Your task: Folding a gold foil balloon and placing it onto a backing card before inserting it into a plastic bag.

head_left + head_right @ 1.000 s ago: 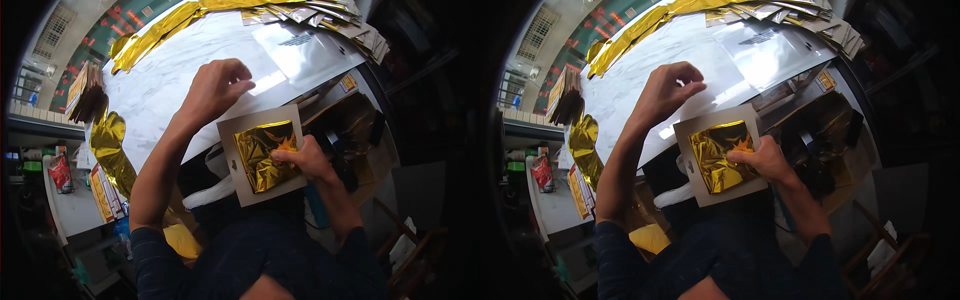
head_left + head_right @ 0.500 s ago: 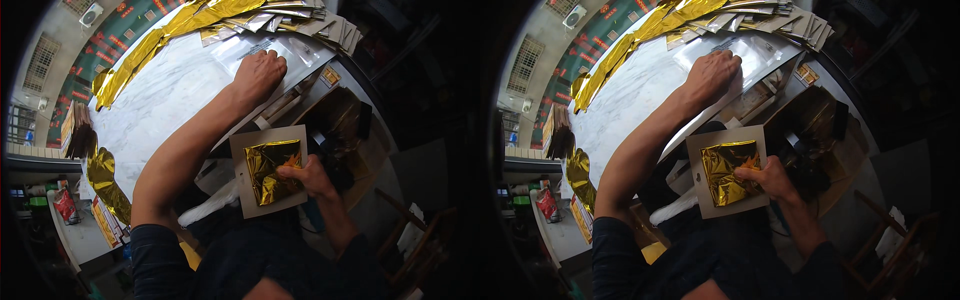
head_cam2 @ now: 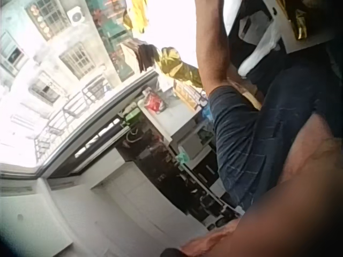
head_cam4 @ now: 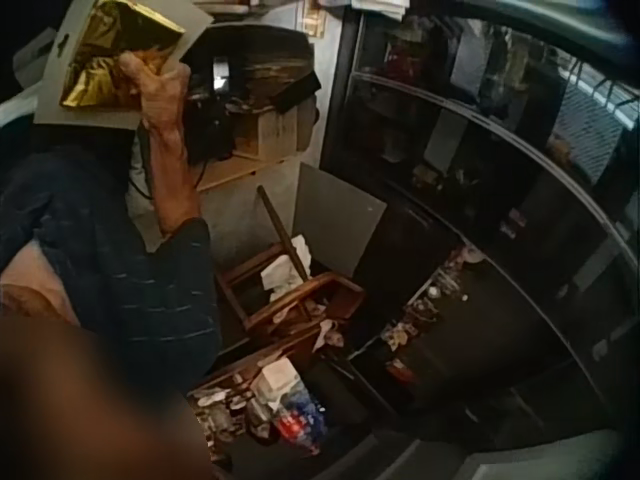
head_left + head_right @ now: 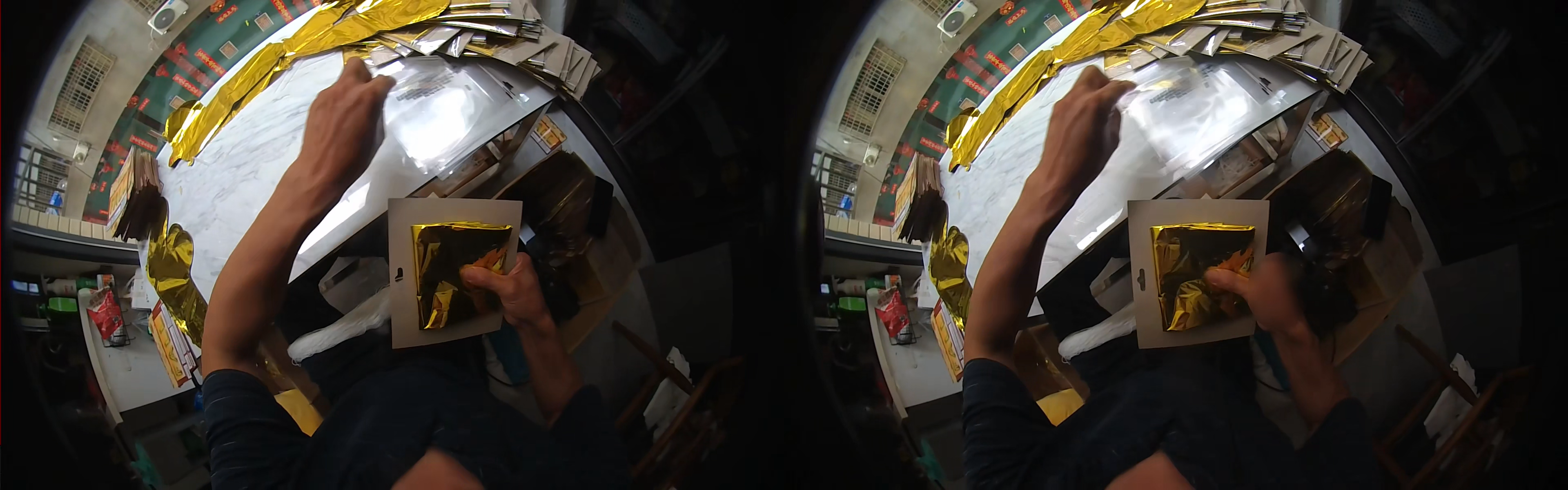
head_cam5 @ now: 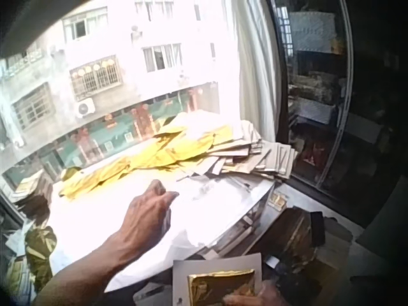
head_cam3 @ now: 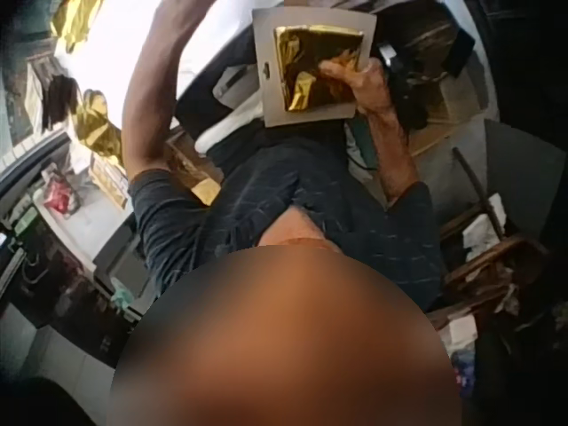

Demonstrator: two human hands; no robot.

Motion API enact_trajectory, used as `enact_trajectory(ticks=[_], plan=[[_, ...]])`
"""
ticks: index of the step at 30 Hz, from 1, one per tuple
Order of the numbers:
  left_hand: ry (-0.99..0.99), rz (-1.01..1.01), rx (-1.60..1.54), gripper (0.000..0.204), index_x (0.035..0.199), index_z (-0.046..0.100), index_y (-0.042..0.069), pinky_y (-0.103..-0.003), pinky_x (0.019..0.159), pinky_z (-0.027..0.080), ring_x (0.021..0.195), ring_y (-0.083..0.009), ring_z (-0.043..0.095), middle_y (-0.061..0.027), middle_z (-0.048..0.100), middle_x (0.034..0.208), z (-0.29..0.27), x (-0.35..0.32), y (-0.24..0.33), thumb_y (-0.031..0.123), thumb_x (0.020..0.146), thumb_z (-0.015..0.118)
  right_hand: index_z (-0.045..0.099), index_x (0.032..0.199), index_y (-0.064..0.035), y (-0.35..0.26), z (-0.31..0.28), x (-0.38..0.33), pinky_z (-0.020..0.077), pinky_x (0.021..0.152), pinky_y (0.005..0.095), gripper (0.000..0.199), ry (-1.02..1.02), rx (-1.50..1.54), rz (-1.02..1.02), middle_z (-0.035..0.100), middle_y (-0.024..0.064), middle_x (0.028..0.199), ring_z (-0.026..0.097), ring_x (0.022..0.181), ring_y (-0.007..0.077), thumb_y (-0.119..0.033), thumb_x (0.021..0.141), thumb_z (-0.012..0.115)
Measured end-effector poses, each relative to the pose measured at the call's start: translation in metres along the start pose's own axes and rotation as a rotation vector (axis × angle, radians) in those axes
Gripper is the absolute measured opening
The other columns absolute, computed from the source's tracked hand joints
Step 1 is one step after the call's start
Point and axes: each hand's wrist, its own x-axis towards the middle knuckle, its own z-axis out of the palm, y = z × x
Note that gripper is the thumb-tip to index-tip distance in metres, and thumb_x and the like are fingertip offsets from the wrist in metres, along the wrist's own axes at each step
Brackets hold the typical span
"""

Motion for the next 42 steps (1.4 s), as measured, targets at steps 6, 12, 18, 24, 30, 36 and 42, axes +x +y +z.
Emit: enact_trajectory(ticks=[6, 12, 18, 24, 30, 36, 42], plan=[[-0.085, -0.298, 0.313, 0.038, 0.116, 0.074, 0.001, -0.044, 0.069, 0.058, 0.078, -0.0334, 0.07, -0.0173, 0.063, 0.103, -0.072, -0.114, -0.003, -0.009, 0.081, 0.065, 0.072, 0.1, -0.0018, -0.006, 0.02, 0.006, 0.0507, 0.051, 0.0261, 0.012, 0.161, 0.07, -0.17, 0.072, 0.0043, 0.086, 0.067, 0.07, 0.0115, -0.006, 0.09, 0.078], [-0.262, -0.541, 0.152, 0.014, 0.094, 0.067, -0.009, -0.05, 0.071, 0.059, 0.076, -0.0447, 0.069, -0.0278, 0.061, 0.103, -0.036, -0.157, 0.011, 0.002, 0.086, 0.064, 0.071, 0.107, 0.0, -0.015, 0.062, 0.035, 0.054, 0.076, 0.0272, 0.021, 0.407, 0.038, -0.438, 0.072, 0.0038, 0.098, 0.065, 0.083, 0.0107, -0.007, 0.09, 0.08], [-0.153, -0.574, 0.059, 0.016, 0.089, 0.063, -0.009, -0.052, 0.067, 0.058, 0.071, -0.0457, 0.069, -0.0307, 0.061, 0.097, -0.025, -0.154, 0.021, 0.007, 0.09, 0.061, 0.068, 0.124, 0.005, -0.007, 0.089, 0.054, 0.0578, 0.087, 0.0293, 0.038, 0.541, 0.012, -0.537, 0.073, 0.0089, 0.113, 0.07, 0.098, 0.0145, -0.004, 0.09, 0.08], [-0.101, -0.513, 0.113, 0.015, 0.092, 0.061, -0.003, -0.046, 0.06, 0.058, 0.07, -0.0383, 0.072, -0.0215, 0.064, 0.091, -0.02, -0.15, 0.024, 0.006, 0.082, 0.068, 0.071, 0.118, 0.0047, 0.019, 0.086, 0.042, 0.0576, 0.084, 0.0287, 0.031, 0.403, -0.058, -0.395, 0.074, 0.0067, 0.109, 0.07, 0.092, 0.0132, -0.005, 0.09, 0.08], [-0.061, -0.456, 0.117, 0.013, 0.088, 0.059, 0.001, -0.045, 0.06, 0.056, 0.071, -0.0349, 0.072, -0.0179, 0.065, 0.085, -0.013, -0.144, 0.021, 0.008, 0.082, 0.068, 0.072, 0.115, 0.0049, 0.029, 0.092, 0.036, 0.0581, 0.083, 0.0289, 0.027, 0.33, 0.001, -0.305, 0.075, 0.007, 0.107, 0.07, 0.089, 0.0128, -0.004, 0.091, 0.079], [0.01, -0.297, 0.086, 0.013, 0.087, 0.056, 0.003, -0.043, 0.057, 0.055, 0.072, -0.0301, 0.068, -0.0149, 0.063, 0.082, -0.006, -0.143, 0.025, 0.009, 0.082, 0.067, 0.072, 0.114, 0.0053, 0.031, 0.089, 0.043, 0.0587, 0.083, 0.0294, 0.026, 0.296, 0.05, -0.29, 0.075, 0.0073, 0.106, 0.07, 0.088, 0.0127, -0.004, 0.091, 0.079], [-0.014, -0.201, 0.109, 0.011, 0.087, 0.056, 0.004, -0.037, 0.054, 0.054, 0.074, -0.0252, 0.066, -0.0106, 0.059, 0.081, -0.011, -0.15, 0.042, 0.009, 0.084, 0.066, 0.071, 0.116, 0.0046, 0.031, 0.087, 0.045, 0.0592, 0.084, 0.0298, 0.028, 0.269, 0.055, -0.257, 0.075, 0.0081, 0.107, 0.072, 0.091, 0.014, -0.005, 0.092, 0.078]])
